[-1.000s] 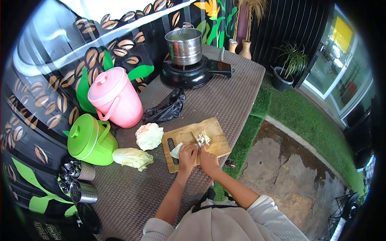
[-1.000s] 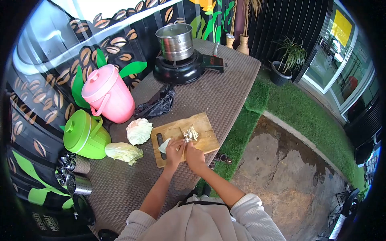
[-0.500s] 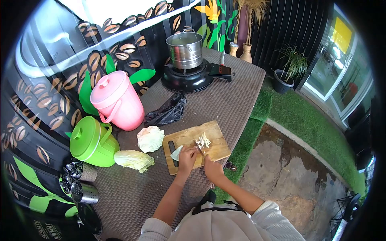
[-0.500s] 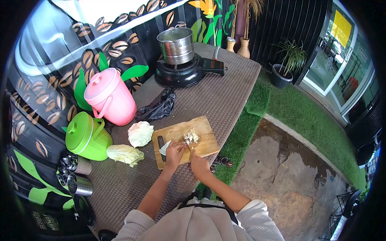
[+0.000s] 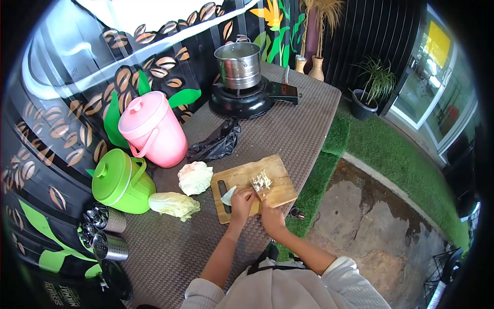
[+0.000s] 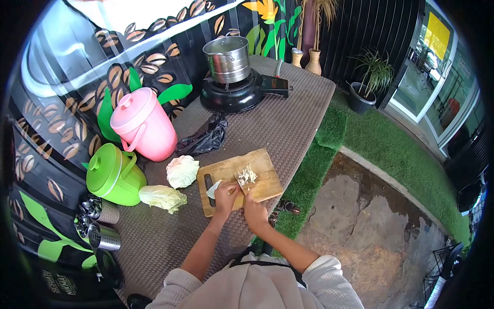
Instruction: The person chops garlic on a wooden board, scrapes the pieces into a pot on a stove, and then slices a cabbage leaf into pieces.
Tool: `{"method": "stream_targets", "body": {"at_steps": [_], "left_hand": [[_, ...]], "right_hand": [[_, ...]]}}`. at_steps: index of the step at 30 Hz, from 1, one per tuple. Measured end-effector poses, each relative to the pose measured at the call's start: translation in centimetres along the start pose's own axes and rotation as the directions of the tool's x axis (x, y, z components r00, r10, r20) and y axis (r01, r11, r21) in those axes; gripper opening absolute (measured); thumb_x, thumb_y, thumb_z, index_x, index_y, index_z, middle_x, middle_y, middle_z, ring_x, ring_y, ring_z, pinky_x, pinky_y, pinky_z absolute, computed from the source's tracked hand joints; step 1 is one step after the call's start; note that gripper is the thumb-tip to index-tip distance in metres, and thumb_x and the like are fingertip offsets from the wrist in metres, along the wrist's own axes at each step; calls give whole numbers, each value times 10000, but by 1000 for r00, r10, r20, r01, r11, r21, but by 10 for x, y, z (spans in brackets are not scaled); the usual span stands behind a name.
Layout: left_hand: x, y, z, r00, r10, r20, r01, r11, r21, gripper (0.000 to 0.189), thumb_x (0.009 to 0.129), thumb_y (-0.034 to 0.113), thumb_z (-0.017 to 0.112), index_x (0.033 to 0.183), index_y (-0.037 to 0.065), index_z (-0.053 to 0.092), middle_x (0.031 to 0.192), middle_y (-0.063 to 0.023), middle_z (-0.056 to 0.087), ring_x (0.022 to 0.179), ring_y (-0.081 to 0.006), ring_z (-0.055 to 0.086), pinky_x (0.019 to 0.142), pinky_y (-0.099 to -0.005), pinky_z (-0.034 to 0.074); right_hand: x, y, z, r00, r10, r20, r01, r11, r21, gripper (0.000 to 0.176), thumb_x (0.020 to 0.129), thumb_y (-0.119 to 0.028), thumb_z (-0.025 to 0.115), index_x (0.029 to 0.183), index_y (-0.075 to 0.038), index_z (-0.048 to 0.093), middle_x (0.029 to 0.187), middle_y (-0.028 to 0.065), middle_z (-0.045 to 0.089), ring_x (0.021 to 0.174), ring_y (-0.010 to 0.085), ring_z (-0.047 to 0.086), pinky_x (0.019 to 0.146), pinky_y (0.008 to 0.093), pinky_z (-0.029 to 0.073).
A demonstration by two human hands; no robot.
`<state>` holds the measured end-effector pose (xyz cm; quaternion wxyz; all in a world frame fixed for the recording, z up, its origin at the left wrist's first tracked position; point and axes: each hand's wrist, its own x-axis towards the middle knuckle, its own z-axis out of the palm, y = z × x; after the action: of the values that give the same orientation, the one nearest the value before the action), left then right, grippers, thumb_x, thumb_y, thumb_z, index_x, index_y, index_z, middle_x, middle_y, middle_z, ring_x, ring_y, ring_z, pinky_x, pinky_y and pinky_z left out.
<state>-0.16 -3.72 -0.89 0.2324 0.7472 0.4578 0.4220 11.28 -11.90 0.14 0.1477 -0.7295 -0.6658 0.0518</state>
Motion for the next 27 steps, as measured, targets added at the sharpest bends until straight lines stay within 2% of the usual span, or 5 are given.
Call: {"method": "stream_targets", "body": {"at_steps": [9, 15, 22, 24, 27], "left_hand": [[-12, 3, -5, 997, 75, 26, -77, 994, 73, 154, 829, 64, 638, 949, 11, 719, 1012, -120, 700, 956, -287, 632, 861, -366, 505], [-11, 8, -9, 997, 74, 21, -76, 993, 94, 146, 833, 48, 629, 940, -18, 704, 991, -143, 694, 930, -327, 633, 833, -390, 509], [-15, 2, -3, 998, 55, -4, -54, 993, 105, 152, 848, 92, 633, 952, 20, 718, 1011, -121, 696, 951, -281, 647, 828, -360, 514], [-15, 4, -3, 1000, 13, -7, -12, 996, 87, 152, 854, 104, 630, 950, 26, 718, 1007, -119, 695, 948, -278, 649, 826, -360, 514], [-14, 9, -5, 1000, 19, -3, -19, 995, 100, 152, 849, 98, 634, 952, 22, 716, 1001, -121, 695, 947, -277, 648, 823, -359, 515]], "right_hand": [[17, -1, -35, 975, -97, 201, 87, 995, 57, 254, 837, -95, 546, 1044, 30, 471, 753, 205, 664, 714, 344, 690, 619, 418, 563], [0, -10, -2, 986, 80, 144, -80, 997, -9, 239, 862, -110, 521, 1055, 19, 464, 728, 171, 671, 673, 319, 692, 569, 389, 563], [28, 3, -4, 991, 1, 131, -6, 999, 34, 317, 855, -108, 525, 1137, 25, 466, 707, 141, 673, 658, 310, 693, 566, 390, 563], [28, 10, -14, 968, -204, 144, 211, 977, -34, 379, 852, -110, 531, 1188, 45, 446, 719, 141, 672, 655, 304, 693, 567, 388, 561], [12, -2, -21, 976, -126, 175, 137, 989, -54, 409, 850, -105, 534, 1210, 56, 428, 729, 150, 669, 652, 296, 694, 570, 385, 562]]}}
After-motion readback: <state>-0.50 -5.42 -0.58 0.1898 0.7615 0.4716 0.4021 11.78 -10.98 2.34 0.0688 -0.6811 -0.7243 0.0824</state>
